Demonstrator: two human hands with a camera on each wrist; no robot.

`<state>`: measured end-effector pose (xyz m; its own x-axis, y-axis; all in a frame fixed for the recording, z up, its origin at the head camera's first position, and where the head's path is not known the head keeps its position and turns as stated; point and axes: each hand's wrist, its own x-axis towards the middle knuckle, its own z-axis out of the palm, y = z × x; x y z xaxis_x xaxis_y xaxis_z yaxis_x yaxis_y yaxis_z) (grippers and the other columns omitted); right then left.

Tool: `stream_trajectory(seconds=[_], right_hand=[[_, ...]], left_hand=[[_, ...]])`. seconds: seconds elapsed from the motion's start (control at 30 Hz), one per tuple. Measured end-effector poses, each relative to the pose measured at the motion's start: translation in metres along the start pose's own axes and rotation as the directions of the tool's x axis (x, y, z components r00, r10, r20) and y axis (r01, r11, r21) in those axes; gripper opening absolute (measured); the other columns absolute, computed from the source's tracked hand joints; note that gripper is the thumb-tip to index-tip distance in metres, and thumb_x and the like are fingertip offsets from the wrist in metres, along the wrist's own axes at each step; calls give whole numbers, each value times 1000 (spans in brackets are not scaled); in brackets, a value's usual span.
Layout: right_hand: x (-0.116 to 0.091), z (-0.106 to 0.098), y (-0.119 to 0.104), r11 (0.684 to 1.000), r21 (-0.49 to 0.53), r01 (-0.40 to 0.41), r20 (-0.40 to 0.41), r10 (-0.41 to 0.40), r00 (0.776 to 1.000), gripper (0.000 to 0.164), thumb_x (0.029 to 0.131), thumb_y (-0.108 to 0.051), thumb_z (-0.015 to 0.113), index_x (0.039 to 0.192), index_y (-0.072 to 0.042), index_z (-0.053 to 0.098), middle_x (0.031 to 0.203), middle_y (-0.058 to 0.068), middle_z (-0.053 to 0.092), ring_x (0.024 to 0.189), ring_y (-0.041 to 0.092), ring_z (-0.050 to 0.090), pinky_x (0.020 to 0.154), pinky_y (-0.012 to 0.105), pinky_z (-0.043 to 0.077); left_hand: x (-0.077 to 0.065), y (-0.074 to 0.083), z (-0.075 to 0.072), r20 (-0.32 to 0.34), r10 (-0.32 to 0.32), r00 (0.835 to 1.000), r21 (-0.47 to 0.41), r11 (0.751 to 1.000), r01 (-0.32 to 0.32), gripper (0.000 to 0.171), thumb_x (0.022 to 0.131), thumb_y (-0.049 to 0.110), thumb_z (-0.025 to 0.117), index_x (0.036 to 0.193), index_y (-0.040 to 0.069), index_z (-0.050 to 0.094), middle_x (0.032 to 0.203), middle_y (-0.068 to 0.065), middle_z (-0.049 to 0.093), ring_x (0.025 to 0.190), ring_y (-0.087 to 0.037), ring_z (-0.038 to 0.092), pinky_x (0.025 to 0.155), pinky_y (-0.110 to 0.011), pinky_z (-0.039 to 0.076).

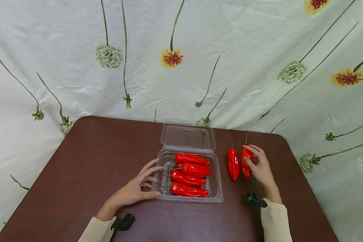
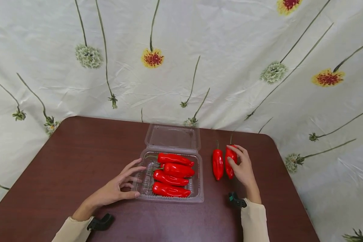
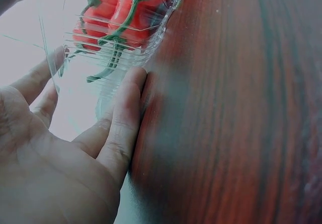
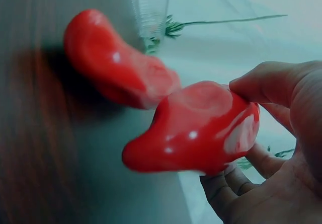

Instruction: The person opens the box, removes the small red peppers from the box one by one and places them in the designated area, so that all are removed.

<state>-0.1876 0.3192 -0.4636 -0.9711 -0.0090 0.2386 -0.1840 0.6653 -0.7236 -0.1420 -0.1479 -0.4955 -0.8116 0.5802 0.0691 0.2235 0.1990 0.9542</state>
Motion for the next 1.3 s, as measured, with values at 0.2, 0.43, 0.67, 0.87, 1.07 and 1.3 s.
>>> stream_trajectory(seconds=[0.2, 0.43, 0.67, 0.87, 1.07, 1.3], right_hand=[[1, 4, 11, 999, -13, -30, 26, 30, 999, 41, 98, -6, 62, 139, -7, 59, 149, 22, 41, 114, 35, 51, 86, 36, 42], [2, 5, 17, 998, -43, -35, 22, 36, 999, 38, 99, -6, 60, 137, -4, 60, 150, 25, 44, 123, 44, 53, 93, 46, 45], [1, 7, 20, 995, -49, -82, 24, 83, 996, 37, 97, -4, 62, 135, -2, 61, 149, 26, 44, 119, 45, 54, 97, 58, 42], [1, 7, 19, 994, -60, -90, 23, 91, 996, 38, 97, -3, 62, 135, -2, 61, 149, 27, 45, 114, 46, 57, 95, 59, 45], [2, 7, 16, 992, -63, -109, 23, 111, 994, 38, 97, -3, 62, 135, -3, 61, 148, 27, 47, 108, 45, 63, 89, 58, 51], [-1, 8, 17, 991, -64, -118, 40, 120, 992, 37, 97, -4, 63, 134, -3, 61, 145, 26, 49, 110, 46, 62, 90, 59, 51]], left_hand=[[0, 0, 0, 7, -15, 1000, -16, 1000, 15, 76, 89, 18, 77, 154, 17, 38, 167, 3, 6, 119, -30, 60, 92, -31, 49], [1, -2, 1, 5, -10, 1000, -13, 1000, 10, 76, 89, 20, 77, 154, 16, 38, 167, 3, 6, 119, -28, 60, 92, -31, 49], [1, -1, 0, 6, -17, 1000, -12, 1000, 17, 77, 89, 18, 78, 154, 15, 37, 167, 2, 5, 120, -32, 59, 93, -32, 49], [1, 0, 1, 3, -19, 1000, -5, 1000, 19, 77, 88, 19, 78, 154, 17, 38, 167, 3, 6, 120, -29, 59, 93, -32, 49], [3, -1, 1, 0, -18, 1000, -20, 1000, 18, 76, 88, 19, 77, 154, 17, 39, 167, 4, 7, 118, -29, 58, 91, -32, 50], [2, -1, 1, 0, -8, 1000, -18, 1000, 8, 76, 89, 19, 78, 154, 16, 38, 167, 2, 6, 119, -31, 59, 92, -31, 50]])
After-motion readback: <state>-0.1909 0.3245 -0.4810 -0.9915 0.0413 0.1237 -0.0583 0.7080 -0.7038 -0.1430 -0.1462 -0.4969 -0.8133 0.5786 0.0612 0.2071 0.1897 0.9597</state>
